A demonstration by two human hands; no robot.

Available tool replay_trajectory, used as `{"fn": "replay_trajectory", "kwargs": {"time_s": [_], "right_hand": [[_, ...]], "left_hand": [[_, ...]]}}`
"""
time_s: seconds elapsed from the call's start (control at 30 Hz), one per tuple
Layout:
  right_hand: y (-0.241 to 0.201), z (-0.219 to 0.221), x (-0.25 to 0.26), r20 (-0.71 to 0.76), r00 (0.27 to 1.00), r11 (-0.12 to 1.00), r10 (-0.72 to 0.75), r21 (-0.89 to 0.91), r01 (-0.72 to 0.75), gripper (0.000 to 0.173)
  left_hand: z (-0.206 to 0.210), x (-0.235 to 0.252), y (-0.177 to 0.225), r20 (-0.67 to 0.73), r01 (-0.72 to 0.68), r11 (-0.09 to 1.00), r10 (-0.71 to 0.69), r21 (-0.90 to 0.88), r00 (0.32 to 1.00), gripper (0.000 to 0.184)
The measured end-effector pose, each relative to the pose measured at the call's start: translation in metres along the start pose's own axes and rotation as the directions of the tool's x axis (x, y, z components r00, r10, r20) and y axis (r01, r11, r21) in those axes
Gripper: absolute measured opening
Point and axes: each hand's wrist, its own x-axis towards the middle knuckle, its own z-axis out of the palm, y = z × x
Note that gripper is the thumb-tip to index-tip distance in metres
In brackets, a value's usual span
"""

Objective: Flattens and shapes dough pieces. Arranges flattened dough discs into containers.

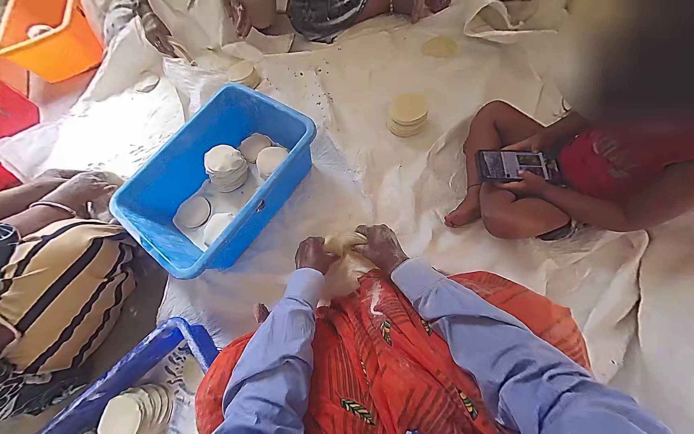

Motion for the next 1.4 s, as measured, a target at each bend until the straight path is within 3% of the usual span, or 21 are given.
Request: {"fn": "replay_trajectory", "kwargs": {"time_s": [0.1,0.2,0.3,0.37,0.43,0.53,0.6,0.7,0.77,0.83,0.97,1.03,1.1,1.23,1.3,1.4], "right_hand": [[0.001,-0.01,-0.009,-0.112,0.993,0.994,-0.032,0.104,0.044,0.03],[0.004,-0.001,0.0,-0.019,0.999,0.999,0.027,0.038,-0.026,0.044],[0.002,-0.001,0.0,-0.06,0.998,0.998,-0.003,0.058,0.006,0.028],[0.002,-0.008,-0.008,-0.177,0.983,0.983,-0.043,0.169,0.074,0.027],[0.005,-0.007,-0.008,-0.187,0.981,0.978,-0.04,0.195,0.077,0.031],[0.005,0.005,0.003,-0.065,0.998,0.995,-0.002,0.096,0.008,0.027],[0.004,0.0,-0.001,-0.112,0.993,0.991,-0.04,0.123,0.054,0.023],[0.005,-0.009,-0.008,-0.22,0.974,0.973,-0.062,0.206,0.108,0.026],[0.007,0.0,-0.003,-0.107,0.994,0.99,-0.01,0.137,0.025,0.036],[0.007,0.007,0.005,-0.047,0.999,0.997,-0.019,0.069,0.022,0.032],[0.005,-0.006,-0.009,-0.176,0.981,0.977,-0.086,0.176,0.118,0.027],[0.007,0.002,-0.004,-0.107,0.993,0.99,-0.053,0.123,0.066,0.036],[0.01,0.009,0.005,-0.028,0.999,0.998,-0.028,0.061,0.029,0.032],[0.013,-0.004,-0.004,-0.192,0.974,0.967,-0.124,0.198,0.162,0.027],[0.015,0.002,-0.001,-0.166,0.98,0.971,-0.11,0.193,0.141,0.033],[0.016,0.008,0.006,-0.055,0.997,0.993,-0.06,0.096,0.065,0.026]], "left_hand": [[-0.008,-0.012,-0.002,-0.061,-0.03,0.997,0.026,-0.065,0.998,0.042],[-0.003,-0.003,-0.004,-0.075,-0.052,0.995,0.045,-0.088,0.996,0.04],[0.001,0.001,-0.004,-0.087,-0.07,0.994,0.064,-0.078,0.994,0.031],[-0.007,-0.011,-0.006,-0.191,-0.113,0.976,0.077,-0.189,0.979,0.028],[-0.011,-0.013,-0.006,-0.257,-0.163,0.947,0.091,-0.276,0.962,0.03],[0.004,0.003,-0.007,-0.177,-0.158,0.955,0.115,-0.251,0.978,0.027],[0.006,0.001,-0.007,-0.184,-0.17,0.957,0.128,-0.234,0.975,0.023],[-0.002,-0.006,-0.012,-0.229,-0.174,0.921,0.096,-0.349,0.969,0.028],[0.007,0.002,-0.012,-0.18,-0.138,0.917,0.075,-0.373,0.981,0.033],[0.014,0.011,-0.01,-0.174,-0.149,0.926,0.093,-0.346,0.98,0.03],[0.002,-0.005,-0.011,-0.277,-0.189,0.903,0.081,-0.386,0.957,0.031],[0.008,0.0,-0.012,-0.221,-0.151,0.925,0.076,-0.348,0.972,0.036],[0.016,0.009,-0.011,-0.201,-0.171,0.947,0.117,-0.272,0.972,0.027],[0.004,-0.005,-0.016,-0.314,-0.239,0.907,0.128,-0.348,0.941,0.025],[0.007,-0.001,-0.015,-0.25,-0.19,0.929,0.111,-0.317,0.962,0.036],[0.011,0.008,-0.01,-0.175,-0.157,0.963,0.12,-0.219,0.977,0.032]]}}
